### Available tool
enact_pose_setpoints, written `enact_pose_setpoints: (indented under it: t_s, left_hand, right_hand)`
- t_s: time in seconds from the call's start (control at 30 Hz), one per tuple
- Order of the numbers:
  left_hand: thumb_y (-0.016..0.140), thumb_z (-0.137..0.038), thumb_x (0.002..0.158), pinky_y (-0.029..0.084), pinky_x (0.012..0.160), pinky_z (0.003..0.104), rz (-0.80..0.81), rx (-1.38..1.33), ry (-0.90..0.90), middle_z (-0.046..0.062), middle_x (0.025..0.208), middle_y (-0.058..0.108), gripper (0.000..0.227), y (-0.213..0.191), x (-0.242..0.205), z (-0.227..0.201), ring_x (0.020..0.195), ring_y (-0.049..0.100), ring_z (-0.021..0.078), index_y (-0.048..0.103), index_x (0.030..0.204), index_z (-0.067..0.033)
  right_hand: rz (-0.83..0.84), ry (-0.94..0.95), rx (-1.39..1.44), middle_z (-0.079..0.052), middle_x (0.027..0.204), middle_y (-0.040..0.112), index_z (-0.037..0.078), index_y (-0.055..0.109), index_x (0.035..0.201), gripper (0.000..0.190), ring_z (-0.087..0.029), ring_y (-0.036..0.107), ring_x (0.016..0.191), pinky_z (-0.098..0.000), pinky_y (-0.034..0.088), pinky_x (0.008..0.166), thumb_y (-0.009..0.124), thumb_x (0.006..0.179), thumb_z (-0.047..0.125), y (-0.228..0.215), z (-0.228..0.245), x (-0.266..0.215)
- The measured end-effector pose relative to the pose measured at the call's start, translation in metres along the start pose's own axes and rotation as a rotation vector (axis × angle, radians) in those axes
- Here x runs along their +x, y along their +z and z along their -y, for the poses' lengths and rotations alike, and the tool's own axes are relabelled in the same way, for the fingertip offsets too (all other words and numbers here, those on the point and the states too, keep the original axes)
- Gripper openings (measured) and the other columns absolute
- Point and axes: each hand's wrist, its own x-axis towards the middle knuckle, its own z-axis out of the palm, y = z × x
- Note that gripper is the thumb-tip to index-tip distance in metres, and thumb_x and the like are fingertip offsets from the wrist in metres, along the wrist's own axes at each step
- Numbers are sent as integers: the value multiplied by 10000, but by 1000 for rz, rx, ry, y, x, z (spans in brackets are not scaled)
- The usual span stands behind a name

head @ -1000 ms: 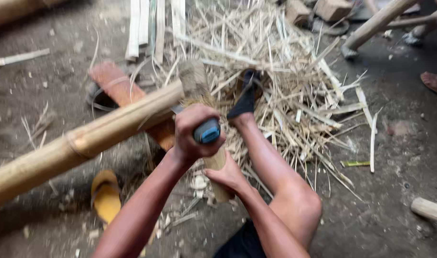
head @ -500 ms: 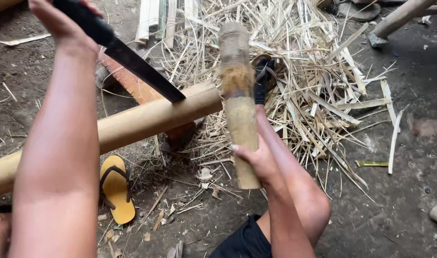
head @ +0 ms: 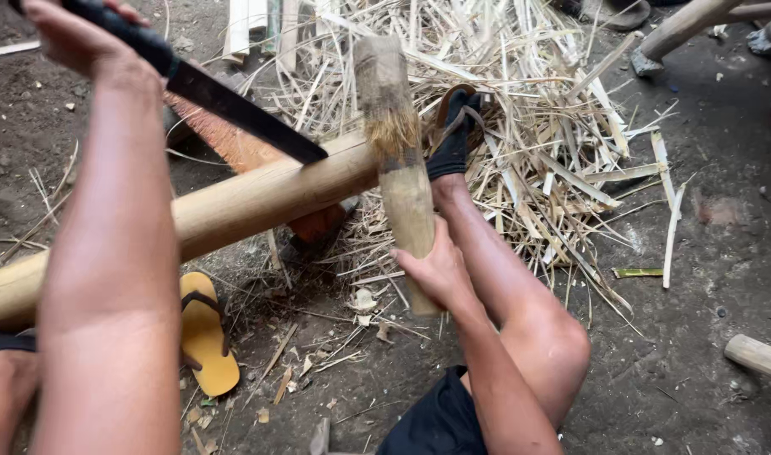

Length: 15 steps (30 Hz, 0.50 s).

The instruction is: The person splits a long bamboo pole lengthwise using a knife and a wooden mallet. They position the bamboo on a wooden support, strike the knife with the mallet to drive it into the bamboo, and continue splitting the pole into two halves.

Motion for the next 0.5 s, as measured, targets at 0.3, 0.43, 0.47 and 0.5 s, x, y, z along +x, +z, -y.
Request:
enact_pose_setpoints:
  t_s: [0.3,0.43,0.47,0.5]
  left_hand:
    - [591,-136,975,581,550,401,416,-153,281,74,765,566,98,17,-143,-57,596,587,214,506,995,-91]
    - [545,-239,1055,565,866,438,819,-14,305,147,968,668,223,-25,-279,-70,867,668,273,616,1106,-34]
    - [686,-184,940,572,836,462,907,256,569,100,904,663,177,-27,-298,-74,865,701,274,617,984,-28]
    - [671,-173,925,568,835,469,924,254,630,108,913,654,166,-18,-307,-71,861,693,291,612,975,-26]
  right_hand:
    - [-113,-16,-175,-320,1189,654,66,345,1436,907,-462,656,1118,-509,503,994,806,726,394,30,39,51]
    - [-106,18,-53,-274,1229,655,68,356,1452,898,-397,662,1154,-478,514,995,787,737,400,42,24,46]
    - [-121,-32,-35,-260,1233,645,61,351,1444,919,-382,651,1160,-473,508,993,814,724,394,43,27,51]
    - [-133,-86,-20,-245,1238,635,54,347,1437,939,-366,640,1166,-469,503,990,841,711,387,45,29,56]
